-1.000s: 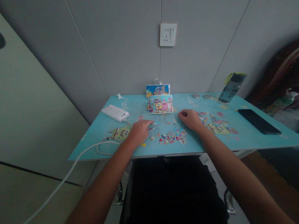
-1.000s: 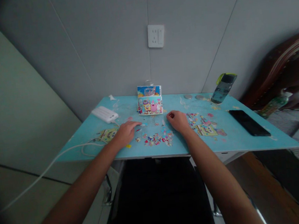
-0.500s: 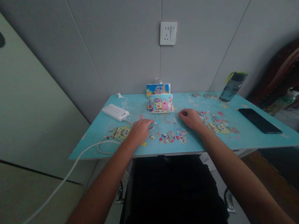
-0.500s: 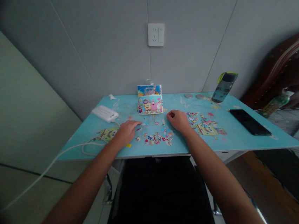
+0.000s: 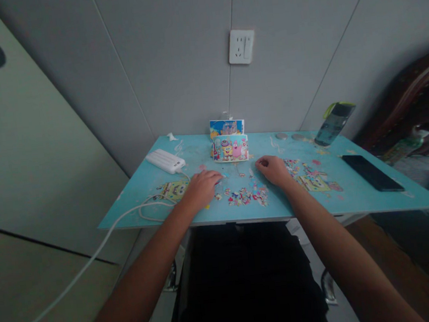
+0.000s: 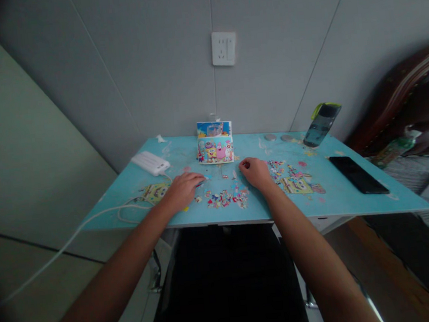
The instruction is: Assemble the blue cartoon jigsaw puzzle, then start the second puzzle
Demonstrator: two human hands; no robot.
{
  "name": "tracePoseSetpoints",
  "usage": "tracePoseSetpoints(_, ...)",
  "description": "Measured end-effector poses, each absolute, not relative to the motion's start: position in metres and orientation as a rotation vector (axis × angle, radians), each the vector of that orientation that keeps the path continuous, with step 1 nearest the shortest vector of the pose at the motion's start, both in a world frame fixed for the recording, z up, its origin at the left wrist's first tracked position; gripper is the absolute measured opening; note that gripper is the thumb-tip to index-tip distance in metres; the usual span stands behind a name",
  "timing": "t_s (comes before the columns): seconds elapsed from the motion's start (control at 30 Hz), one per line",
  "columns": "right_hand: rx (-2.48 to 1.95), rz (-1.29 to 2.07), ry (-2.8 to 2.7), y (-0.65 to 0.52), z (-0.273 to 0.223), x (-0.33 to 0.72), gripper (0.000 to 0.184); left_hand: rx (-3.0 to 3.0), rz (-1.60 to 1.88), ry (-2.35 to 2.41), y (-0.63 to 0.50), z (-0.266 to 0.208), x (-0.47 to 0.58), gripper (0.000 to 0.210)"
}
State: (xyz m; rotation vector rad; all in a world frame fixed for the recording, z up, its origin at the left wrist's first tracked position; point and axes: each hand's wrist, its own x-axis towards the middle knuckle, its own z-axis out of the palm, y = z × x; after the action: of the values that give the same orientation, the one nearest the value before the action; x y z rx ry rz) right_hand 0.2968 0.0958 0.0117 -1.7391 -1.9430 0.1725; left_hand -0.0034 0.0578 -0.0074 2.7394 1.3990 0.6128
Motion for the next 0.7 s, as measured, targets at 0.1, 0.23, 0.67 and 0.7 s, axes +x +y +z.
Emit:
tracePoseSetpoints(0.1,-1.739,0.166,-1.942,0.0956,0.0117,0.2967,0.025,2.749,0.606,1.405,0.0585,-0.0082,-0.0030,0.047)
tracePoseSetpoints(0.23,-1.739,0.162,-1.943,0.0946,0.0125,0.2964,0.025,2.759,0.604,1.413,0.0587,-0.0089,-0.0025,0.045)
tracePoseSetpoints(0.67,-1.745,0.170,-1.948,0.0933,0.0149,0.2951,0.025,2.766,0.636,1.453,0.0581,-0.0103,-0.0048,0.041)
tracePoseSetpoints(0.7,-1.747,0.170,-1.947,0.0932,0.0149,0.2950,0.025,2.763,0.644,1.460,0.0583,-0.0108,-0.0049,0.041)
